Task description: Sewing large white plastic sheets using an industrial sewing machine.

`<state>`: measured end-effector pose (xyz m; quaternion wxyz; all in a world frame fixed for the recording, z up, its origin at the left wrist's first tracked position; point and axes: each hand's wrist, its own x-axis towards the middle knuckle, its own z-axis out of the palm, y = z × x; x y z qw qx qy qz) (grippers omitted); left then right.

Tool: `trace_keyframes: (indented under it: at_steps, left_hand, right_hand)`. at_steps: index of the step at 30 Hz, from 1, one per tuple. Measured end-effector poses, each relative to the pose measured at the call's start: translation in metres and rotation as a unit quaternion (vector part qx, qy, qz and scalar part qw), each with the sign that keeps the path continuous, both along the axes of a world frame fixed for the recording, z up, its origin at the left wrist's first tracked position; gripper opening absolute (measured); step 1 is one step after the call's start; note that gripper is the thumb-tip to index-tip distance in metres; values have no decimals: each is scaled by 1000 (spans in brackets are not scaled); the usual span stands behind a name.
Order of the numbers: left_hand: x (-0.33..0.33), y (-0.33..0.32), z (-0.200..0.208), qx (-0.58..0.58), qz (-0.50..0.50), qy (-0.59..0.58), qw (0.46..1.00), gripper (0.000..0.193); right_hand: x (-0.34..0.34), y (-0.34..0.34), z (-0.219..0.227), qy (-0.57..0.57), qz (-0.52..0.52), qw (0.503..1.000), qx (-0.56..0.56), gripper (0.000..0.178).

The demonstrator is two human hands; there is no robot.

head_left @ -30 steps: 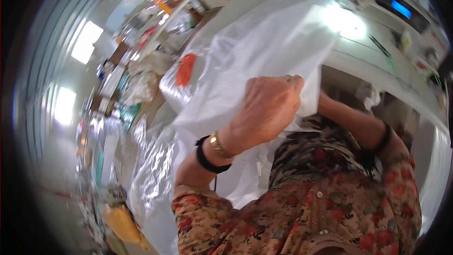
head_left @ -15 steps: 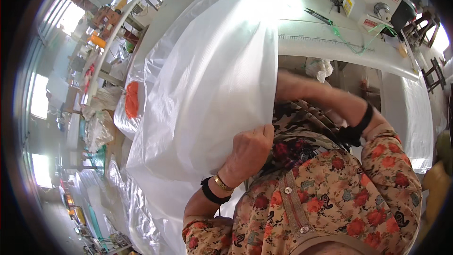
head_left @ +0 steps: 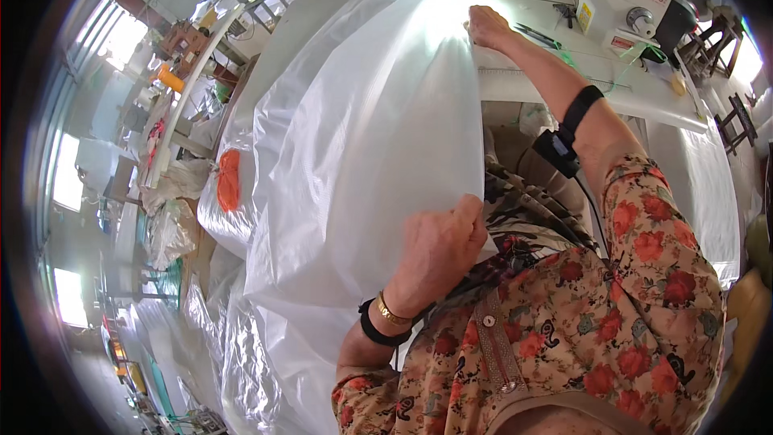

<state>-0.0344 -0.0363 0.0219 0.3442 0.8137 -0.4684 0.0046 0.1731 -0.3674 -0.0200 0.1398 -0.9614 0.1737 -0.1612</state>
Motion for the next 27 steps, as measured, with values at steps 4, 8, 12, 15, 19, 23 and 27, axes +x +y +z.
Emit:
trace_keyframes:
  at_steps: [4,8,12,15,19,23,27]
  left_hand:
    - [-3,-8,-6,-28,-11,30,999,8]
    - [-7,-21,-23,-34,-32,7,999,6]
    - [-6,-27,-33,-28,-64,38,997,6]
    - [-3,-23,-41,-10,-65,29,997,6]
    - [-1,-21,-48,-24,-74,55,995,5]
    - [0,-21,-57,-10,-77,67,995,5]
    - [2,-23,-56,10,-87,29,996,7]
  right_hand:
    - [9,-7,-7,-7,-27,1000,-3,20]
    - [13,-6,-4,31,-56,998,13,23]
    - [4,19,7,74,-102,992,26,19]
    - [-20,41,20,105,-84,990,33,19]
    - [-42,56,21,123,-81,989,-10,21]
    - [-54,67,15,125,-10,985,-116,15]
    - [-50,76,27,182,11,959,-217,16]
